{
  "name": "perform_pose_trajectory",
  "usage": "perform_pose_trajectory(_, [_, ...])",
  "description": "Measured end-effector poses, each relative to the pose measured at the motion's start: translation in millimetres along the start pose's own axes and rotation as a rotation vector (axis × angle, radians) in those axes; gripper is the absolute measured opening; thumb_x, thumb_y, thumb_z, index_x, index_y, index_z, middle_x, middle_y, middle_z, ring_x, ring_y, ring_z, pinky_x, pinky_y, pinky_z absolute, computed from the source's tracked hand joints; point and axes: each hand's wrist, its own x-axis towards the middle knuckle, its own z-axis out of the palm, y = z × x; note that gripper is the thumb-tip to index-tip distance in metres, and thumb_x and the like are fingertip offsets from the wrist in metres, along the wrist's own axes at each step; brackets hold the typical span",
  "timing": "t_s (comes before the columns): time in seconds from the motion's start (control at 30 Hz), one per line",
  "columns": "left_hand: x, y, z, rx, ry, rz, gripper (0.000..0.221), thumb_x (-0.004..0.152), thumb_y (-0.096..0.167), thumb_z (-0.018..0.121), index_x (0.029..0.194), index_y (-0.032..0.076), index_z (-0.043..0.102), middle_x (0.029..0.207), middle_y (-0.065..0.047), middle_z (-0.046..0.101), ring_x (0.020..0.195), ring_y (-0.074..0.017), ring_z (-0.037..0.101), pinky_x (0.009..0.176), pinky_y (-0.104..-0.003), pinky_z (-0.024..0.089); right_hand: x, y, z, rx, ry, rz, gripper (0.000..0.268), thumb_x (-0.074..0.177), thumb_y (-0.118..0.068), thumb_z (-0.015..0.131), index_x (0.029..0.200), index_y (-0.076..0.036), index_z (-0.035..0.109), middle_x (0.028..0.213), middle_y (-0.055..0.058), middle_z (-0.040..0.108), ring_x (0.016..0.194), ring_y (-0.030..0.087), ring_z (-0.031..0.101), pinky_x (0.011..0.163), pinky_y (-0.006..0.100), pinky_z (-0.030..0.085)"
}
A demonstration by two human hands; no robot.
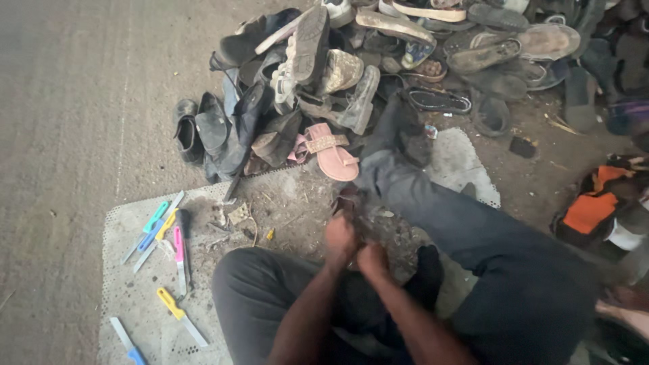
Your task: The person uses a utility knife to scrape and cut away worn parts from a used shoe while sitting on a mat near a pile of footwear. The person rotates the shoe by hand to reach different edges of the sole.
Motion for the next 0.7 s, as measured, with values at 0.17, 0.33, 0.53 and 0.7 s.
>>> perform_pose_trajectory(0.17, [13.3,28.7,-24.3,-0.079,-0.064,-0.078,0.023,0.083,0.027,0.072,0.089,0.005,0.077,0.088,-0.021,0.074,0.082,-0.0423,0.070,0.071,-0.049,0.057,15.8,5.7,-15.4,0.172,0.081,-0.267,0.024,0.083,-0.010,0.057,0.100,-0.002,0.072,0.099,0.028,0.072,0.096,0.047,0.067,0.082,0.051,0.055])
perform_pose_trajectory(0.33, [20.3,51.2,-43.3,-0.213,-0.090,-0.195,0.024,0.090,0.031,0.072,0.094,0.008,0.079,0.085,-0.019,0.073,0.078,-0.0398,0.071,0.067,-0.047,0.054,-41.2,-1.2,-46.2,0.230,0.006,-0.133,0.024,0.091,-0.015,0.059,0.106,-0.001,0.070,0.100,0.028,0.070,0.096,0.048,0.066,0.080,0.051,0.054])
perform_pose_trajectory(0.53, [9.8,55.7,-33.8,-0.559,-0.099,-0.391,0.031,0.092,0.028,0.078,0.082,-0.001,0.072,0.069,-0.010,0.060,0.065,-0.0174,0.055,0.058,-0.036,0.045,-56.6,6.9,-60.3,0.195,-0.030,-0.111,0.025,0.092,-0.021,0.062,0.108,-0.004,0.072,0.101,0.026,0.072,0.098,0.045,0.068,0.082,0.050,0.054])
perform_pose_trajectory(0.7, [6.2,57.6,-32.6,-0.981,-0.130,-0.466,0.028,0.097,0.021,0.075,0.081,-0.001,0.069,0.071,0.003,0.056,0.068,-0.0093,0.048,0.058,-0.030,0.041,-63.3,-11.6,-66.8,0.060,0.004,-0.054,0.031,0.086,-0.021,0.068,0.114,-0.007,0.069,0.102,0.025,0.072,0.097,0.047,0.067,0.080,0.054,0.054])
